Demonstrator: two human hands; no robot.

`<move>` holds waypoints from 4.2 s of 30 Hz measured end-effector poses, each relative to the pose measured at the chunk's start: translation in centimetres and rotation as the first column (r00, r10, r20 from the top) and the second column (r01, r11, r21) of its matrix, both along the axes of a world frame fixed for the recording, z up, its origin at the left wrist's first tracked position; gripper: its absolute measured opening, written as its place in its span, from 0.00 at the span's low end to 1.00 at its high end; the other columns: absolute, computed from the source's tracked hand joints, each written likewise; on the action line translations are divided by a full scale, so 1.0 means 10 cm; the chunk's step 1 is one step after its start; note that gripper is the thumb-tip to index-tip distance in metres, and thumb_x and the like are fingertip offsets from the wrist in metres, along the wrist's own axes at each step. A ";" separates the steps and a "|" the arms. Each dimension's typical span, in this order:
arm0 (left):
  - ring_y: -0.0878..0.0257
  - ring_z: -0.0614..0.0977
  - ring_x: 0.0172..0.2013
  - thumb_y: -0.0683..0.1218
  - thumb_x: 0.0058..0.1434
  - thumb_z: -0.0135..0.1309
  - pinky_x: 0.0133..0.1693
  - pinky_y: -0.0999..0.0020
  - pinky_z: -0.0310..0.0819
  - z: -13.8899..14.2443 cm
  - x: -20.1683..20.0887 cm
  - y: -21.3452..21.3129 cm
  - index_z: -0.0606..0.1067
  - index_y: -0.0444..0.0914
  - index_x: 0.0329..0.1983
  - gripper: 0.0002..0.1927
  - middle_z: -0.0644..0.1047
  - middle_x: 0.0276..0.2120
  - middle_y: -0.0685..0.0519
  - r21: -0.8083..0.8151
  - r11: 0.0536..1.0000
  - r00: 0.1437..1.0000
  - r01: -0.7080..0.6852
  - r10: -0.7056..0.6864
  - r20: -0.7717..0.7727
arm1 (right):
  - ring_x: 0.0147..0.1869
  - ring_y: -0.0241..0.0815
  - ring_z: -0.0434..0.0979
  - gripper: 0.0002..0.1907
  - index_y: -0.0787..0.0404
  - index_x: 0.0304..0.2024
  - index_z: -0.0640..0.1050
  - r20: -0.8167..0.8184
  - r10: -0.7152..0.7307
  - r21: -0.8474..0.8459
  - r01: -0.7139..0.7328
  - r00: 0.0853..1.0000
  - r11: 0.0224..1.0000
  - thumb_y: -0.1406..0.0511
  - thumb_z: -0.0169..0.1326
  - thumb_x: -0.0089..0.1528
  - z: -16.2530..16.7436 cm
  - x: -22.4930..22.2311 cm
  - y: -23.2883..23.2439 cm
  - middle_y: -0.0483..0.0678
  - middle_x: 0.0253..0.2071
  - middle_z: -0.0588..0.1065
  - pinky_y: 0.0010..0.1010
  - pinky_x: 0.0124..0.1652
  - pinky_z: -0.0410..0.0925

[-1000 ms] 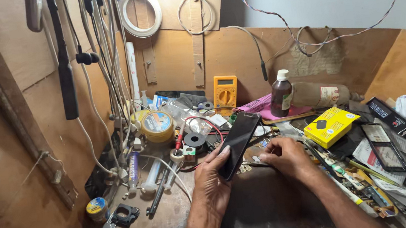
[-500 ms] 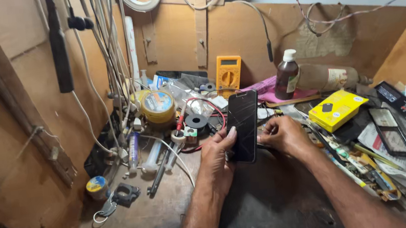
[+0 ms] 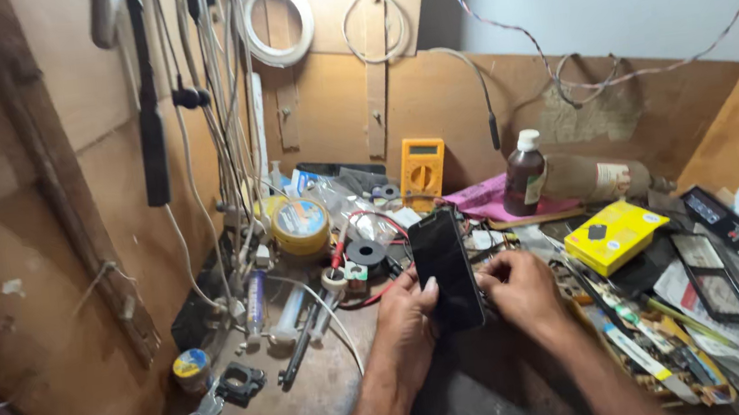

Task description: The person disassembles a smartphone, removes the back cover, and uses a screwdriver to adjust internal components. They then reassemble the device and test the screen by pressing buttons.

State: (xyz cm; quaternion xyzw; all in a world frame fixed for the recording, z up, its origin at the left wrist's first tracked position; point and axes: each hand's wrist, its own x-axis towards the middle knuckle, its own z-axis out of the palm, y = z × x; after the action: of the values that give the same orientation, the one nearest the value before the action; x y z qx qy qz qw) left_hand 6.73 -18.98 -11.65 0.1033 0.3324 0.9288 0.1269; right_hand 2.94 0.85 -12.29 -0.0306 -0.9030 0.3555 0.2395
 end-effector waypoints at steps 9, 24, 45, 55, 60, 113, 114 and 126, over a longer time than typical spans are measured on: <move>0.65 0.82 0.33 0.40 0.68 0.47 0.38 0.67 0.80 -0.09 -0.16 0.09 0.75 0.35 0.53 0.12 0.80 0.37 0.54 -0.066 0.997 0.996 0.030 -0.024 0.085 | 0.31 0.36 0.80 0.05 0.63 0.37 0.78 -0.433 -0.139 -0.243 0.033 0.891 0.969 0.67 0.60 0.63 0.15 0.59 -0.19 0.46 0.30 0.81 0.28 0.33 0.72; 0.66 0.83 0.35 0.40 0.52 0.63 0.30 0.65 0.82 0.22 0.41 0.18 0.73 0.39 0.56 0.27 0.80 0.38 0.55 -0.222 0.971 0.990 -0.090 0.062 -0.130 | 0.28 0.34 0.80 0.05 0.66 0.42 0.79 -0.420 -0.133 -0.255 0.023 0.898 0.967 0.71 0.59 0.63 0.23 0.94 -0.10 0.48 0.29 0.79 0.27 0.31 0.71; 0.68 0.84 0.34 0.43 0.55 0.66 0.38 0.74 0.78 0.26 0.43 0.04 0.78 0.35 0.48 0.18 0.85 0.38 0.51 -0.088 0.920 0.923 -0.383 0.385 0.006 | 0.31 0.32 0.79 0.08 0.66 0.45 0.83 -0.456 -0.109 -0.419 -0.106 0.883 0.902 0.72 0.60 0.63 0.18 1.04 -0.09 0.46 0.36 0.81 0.25 0.30 0.77; 0.69 0.81 0.34 0.49 0.66 0.57 0.39 0.72 0.77 0.02 0.16 0.04 0.78 0.38 0.44 0.10 0.82 0.35 0.57 0.126 0.932 0.938 -0.340 0.345 -0.019 | 0.33 0.33 0.83 0.10 0.66 0.45 0.83 -0.363 -0.034 -0.374 -0.112 0.931 0.921 0.70 0.61 0.62 0.20 1.04 -0.19 0.46 0.35 0.81 0.25 0.31 0.76; 0.70 0.80 0.37 0.51 0.68 0.55 0.42 0.72 0.75 -0.08 0.06 0.02 0.78 0.39 0.45 0.11 0.82 0.37 0.59 0.144 0.939 0.947 -0.313 0.319 -0.021 | 0.31 0.31 0.80 0.05 0.64 0.39 0.85 -0.351 0.108 -0.371 -0.244 0.930 0.896 0.69 0.61 0.62 0.18 1.08 -0.24 0.46 0.33 0.80 0.23 0.28 0.77; 0.66 0.82 0.40 0.53 0.50 0.70 0.42 0.69 0.80 0.44 0.60 -0.03 0.69 0.37 0.55 0.34 0.80 0.42 0.52 -0.189 0.852 0.868 -0.489 0.452 -0.207 | 0.35 0.31 0.83 0.11 0.65 0.45 0.84 -0.308 0.053 -0.362 -0.168 0.950 0.917 0.72 0.61 0.59 0.67 1.79 -0.81 0.48 0.34 0.84 0.22 0.36 0.75; 0.66 0.82 0.40 0.53 0.50 0.70 0.42 0.70 0.80 0.43 0.59 -0.04 0.69 0.37 0.55 0.33 0.80 0.42 0.52 -0.177 0.857 0.870 -0.485 0.450 -0.202 | 0.35 0.32 0.82 0.12 0.65 0.46 0.84 -0.312 0.047 -0.378 -0.170 0.949 0.910 0.72 0.61 0.59 0.67 1.79 -0.81 0.48 0.34 0.84 0.22 0.36 0.74; 0.67 0.81 0.40 0.55 0.50 0.69 0.41 0.71 0.78 0.40 0.56 -0.05 0.69 0.38 0.55 0.34 0.80 0.42 0.53 -0.182 0.850 0.868 -0.495 0.475 -0.142 | 0.34 0.32 0.84 0.06 0.66 0.40 0.85 -0.249 0.065 -0.279 -0.136 0.966 0.951 0.70 0.62 0.61 0.73 1.70 -0.70 0.48 0.35 0.84 0.23 0.35 0.76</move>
State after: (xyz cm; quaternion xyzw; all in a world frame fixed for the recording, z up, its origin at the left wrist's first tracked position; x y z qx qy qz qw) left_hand 12.34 -19.47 -7.61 0.0444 0.4504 0.8841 -0.1167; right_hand 19.96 -6.19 -4.98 0.0231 -0.8053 0.4987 0.3197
